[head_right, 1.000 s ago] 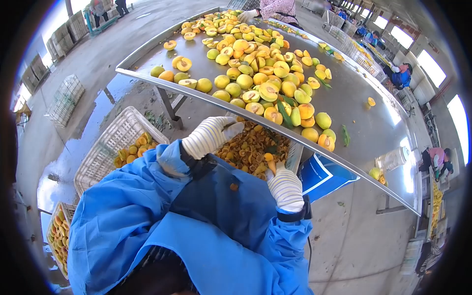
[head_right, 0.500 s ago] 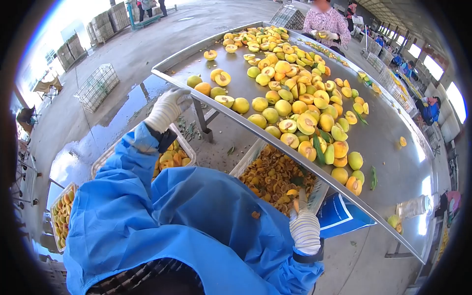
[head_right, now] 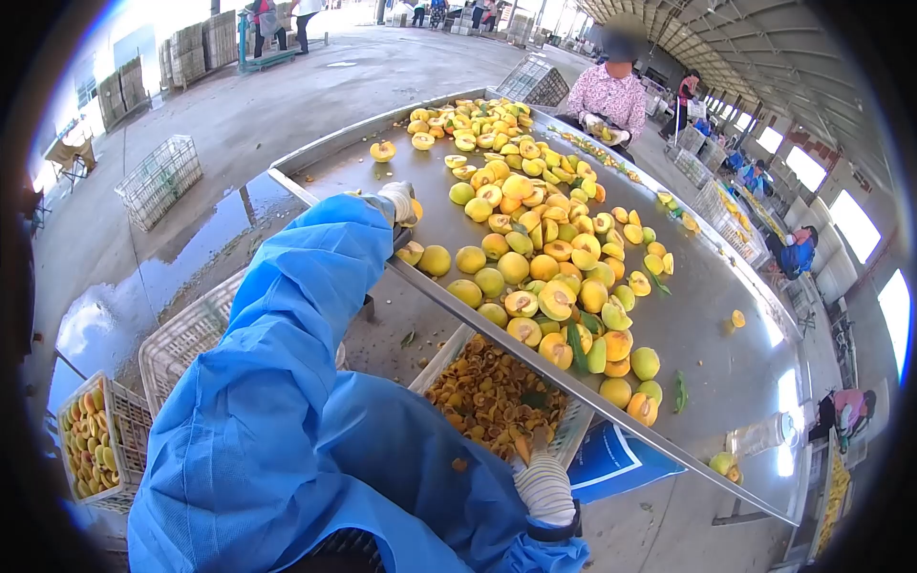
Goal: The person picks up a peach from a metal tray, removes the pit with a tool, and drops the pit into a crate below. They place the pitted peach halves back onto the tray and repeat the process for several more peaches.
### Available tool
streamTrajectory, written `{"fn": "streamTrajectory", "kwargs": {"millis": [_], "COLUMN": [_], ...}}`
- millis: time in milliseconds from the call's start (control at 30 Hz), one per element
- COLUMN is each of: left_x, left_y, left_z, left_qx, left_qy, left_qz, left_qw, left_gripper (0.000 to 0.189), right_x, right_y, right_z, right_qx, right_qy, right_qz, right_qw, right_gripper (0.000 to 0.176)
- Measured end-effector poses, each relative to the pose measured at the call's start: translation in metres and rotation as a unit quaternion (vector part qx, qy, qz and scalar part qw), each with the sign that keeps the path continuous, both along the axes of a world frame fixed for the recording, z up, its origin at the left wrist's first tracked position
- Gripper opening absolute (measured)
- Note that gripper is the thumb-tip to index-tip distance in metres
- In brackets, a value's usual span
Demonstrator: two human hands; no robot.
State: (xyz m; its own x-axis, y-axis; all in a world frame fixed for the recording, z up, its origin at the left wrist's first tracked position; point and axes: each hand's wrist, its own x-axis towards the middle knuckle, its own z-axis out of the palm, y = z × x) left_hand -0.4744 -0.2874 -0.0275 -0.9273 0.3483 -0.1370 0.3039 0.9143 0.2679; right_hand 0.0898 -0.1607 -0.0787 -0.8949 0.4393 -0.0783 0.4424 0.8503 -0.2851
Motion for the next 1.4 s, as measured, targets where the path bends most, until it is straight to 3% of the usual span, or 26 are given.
{"fn": "streamTrajectory", "kwargs": {"millis": [100,200,233,267,300,333,367,433,500,600,700,833,933,1067,1167,1267,1300,1367,1400], "left_x": [0.012,0.049,0.062,0.104,0.146,0.170,0.200,0.268,0.325,0.370,0.391,0.403,0.405,0.406,0.398,0.401,0.402,0.404,0.404], "left_y": [-0.008,-0.015,-0.014,-0.023,-0.030,-0.028,-0.026,-0.019,-0.015,-0.005,0.005,0.005,0.004,0.006,0.003,0.002,0.004,0.006,0.005], "left_z": [-0.004,0.002,0.003,0.025,0.041,0.036,0.030,0.024,0.017,-0.009,-0.014,-0.013,-0.016,-0.018,-0.020,-0.022,-0.022,-0.019,-0.015], "left_qx": [0.033,0.358,0.469,0.609,0.718,0.768,0.769,0.786,0.750,0.719,0.722,0.727,0.726,0.733,0.695,0.696,0.698,0.702,0.694], "left_qy": [0.025,0.043,0.040,-0.096,-0.232,-0.326,-0.417,-0.493,-0.547,-0.557,-0.506,-0.445,-0.450,-0.448,-0.444,-0.453,-0.450,-0.445,-0.461], "left_qz": [-0.052,-0.038,-0.032,-0.039,-0.039,-0.097,-0.071,-0.049,-0.003,-0.041,-0.051,-0.105,-0.114,-0.081,-0.121,-0.088,-0.089,-0.090,-0.074], "left_qw": [0.998,0.932,0.882,0.786,0.655,0.542,0.479,0.370,0.372,0.414,0.469,0.513,0.507,0.506,0.552,0.550,0.549,0.548,0.548], "left_gripper": [0.069,0.057,0.053,0.049,0.044,0.036,0.029,0.028,0.039,0.052,0.059,0.052,0.049,0.046,0.046,0.045,0.047,0.052,0.052], "right_x": [0.000,-0.004,-0.006,-0.010,-0.013,-0.018,-0.022,-0.027,-0.032,-0.031,-0.029,-0.031,-0.032,-0.033,-0.038,-0.046,-0.046,-0.041,-0.030], "right_y": [0.001,-0.006,-0.011,-0.017,-0.024,-0.029,-0.036,-0.055,-0.070,-0.078,-0.070,-0.067,-0.073,-0.076,-0.068,-0.073,-0.075,-0.083,-0.080], "right_z": [-0.004,-0.002,0.004,0.014,0.022,0.022,0.021,0.032,0.040,0.053,0.037,0.033,0.043,0.033,-0.006,-0.011,-0.007,0.017,0.046], "right_qx": [0.003,0.002,-0.040,-0.084,-0.128,-0.143,-0.157,-0.234,-0.261,-0.229,-0.105,-0.060,-0.052,-0.049,-0.189,-0.190,-0.340,-0.611,-0.691], "right_qy": [0.017,0.104,0.127,0.147,0.165,0.233,0.300,0.313,0.333,0.352,0.337,0.311,0.254,0.262,0.355,0.450,0.414,0.313,0.228], "right_qz": [0.020,0.016,0.002,-0.016,-0.037,-0.016,0.002,-0.013,-0.019,-0.010,-0.015,-0.040,-0.064,-0.032,0.001,0.034,-0.002,-0.071,-0.075], "right_qw": [1.000,0.994,0.991,0.985,0.977,0.962,0.941,0.920,0.906,0.907,0.935,0.948,0.964,0.963,0.915,0.872,0.844,0.723,0.682], "right_gripper": [0.058,0.049,0.046,0.043,0.040,0.036,0.033,0.030,0.027,0.027,0.029,0.031,0.024,0.029,0.031,0.030,0.032,0.034,0.040]}}
